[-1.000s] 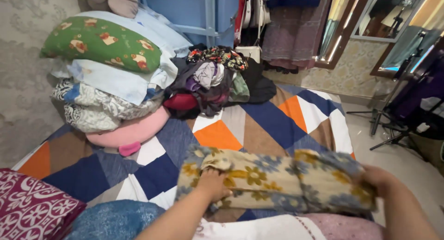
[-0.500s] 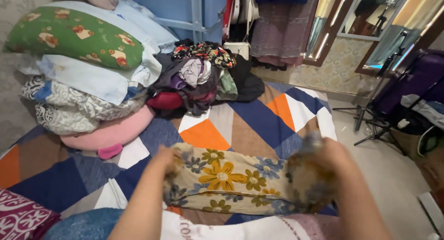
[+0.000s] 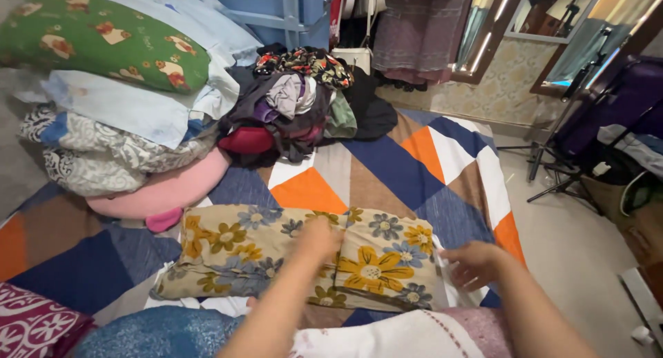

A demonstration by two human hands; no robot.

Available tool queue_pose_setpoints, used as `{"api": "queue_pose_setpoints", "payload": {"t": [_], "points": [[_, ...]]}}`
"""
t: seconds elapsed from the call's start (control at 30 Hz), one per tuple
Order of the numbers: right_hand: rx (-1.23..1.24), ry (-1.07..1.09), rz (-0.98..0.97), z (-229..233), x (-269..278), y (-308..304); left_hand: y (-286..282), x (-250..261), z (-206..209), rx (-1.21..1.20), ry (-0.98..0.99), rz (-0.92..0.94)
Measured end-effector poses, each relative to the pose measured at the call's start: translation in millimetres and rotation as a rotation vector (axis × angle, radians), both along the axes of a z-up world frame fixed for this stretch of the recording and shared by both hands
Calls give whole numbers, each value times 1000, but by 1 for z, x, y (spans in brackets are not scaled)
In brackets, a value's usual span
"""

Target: Folding a floral-patterned cloth on a bed.

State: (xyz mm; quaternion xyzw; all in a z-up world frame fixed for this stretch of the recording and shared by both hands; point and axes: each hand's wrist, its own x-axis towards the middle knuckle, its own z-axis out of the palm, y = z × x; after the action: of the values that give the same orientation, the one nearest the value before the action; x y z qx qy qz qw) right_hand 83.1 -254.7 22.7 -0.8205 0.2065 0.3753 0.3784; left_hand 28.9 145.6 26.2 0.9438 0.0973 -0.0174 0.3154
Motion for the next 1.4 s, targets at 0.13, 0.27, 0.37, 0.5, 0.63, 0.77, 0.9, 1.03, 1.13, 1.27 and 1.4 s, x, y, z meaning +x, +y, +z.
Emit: {"api": "queue_pose_setpoints", "payload": {"t": [0.13,0.27,0.37,0.5,0.63,0.77,0.9,1.03,1.13,1.27,1.4], "points": [[105,64,-37,-10,-8,46,-63,-19,-52,80,102,-350],[255,-54,-99,-38,13,42,-72,-40,-22,-299,-25,51],[213,-21,-72,-20,4,59,-70,-66,18,-162,67,-10],[129,-17,-118,21,-26,96,-75,-84,18,380,-47,-382],[232,-108,-95,-15,-3,71,-94,-64,-59,341,-88,-417],[401,-197,-163,-18,25,1,-98,-75,-23,102,-96,-500],[-32,-369,-149,7,32,-94,-100,-65,-42,-118,-220,-631],[-254,-509,-105,26,22,-74,-109,-30,-72,-311,-343,-595],[-474,-654,49,62,0,-4,-112,-6,-76,-922,14,-263],[-417,-853,237,77,-17,75,-80,-2,-53,-1556,357,-9],[550,-525,146,101,-34,119,-52,-20,-3,-1685,476,104]]}}
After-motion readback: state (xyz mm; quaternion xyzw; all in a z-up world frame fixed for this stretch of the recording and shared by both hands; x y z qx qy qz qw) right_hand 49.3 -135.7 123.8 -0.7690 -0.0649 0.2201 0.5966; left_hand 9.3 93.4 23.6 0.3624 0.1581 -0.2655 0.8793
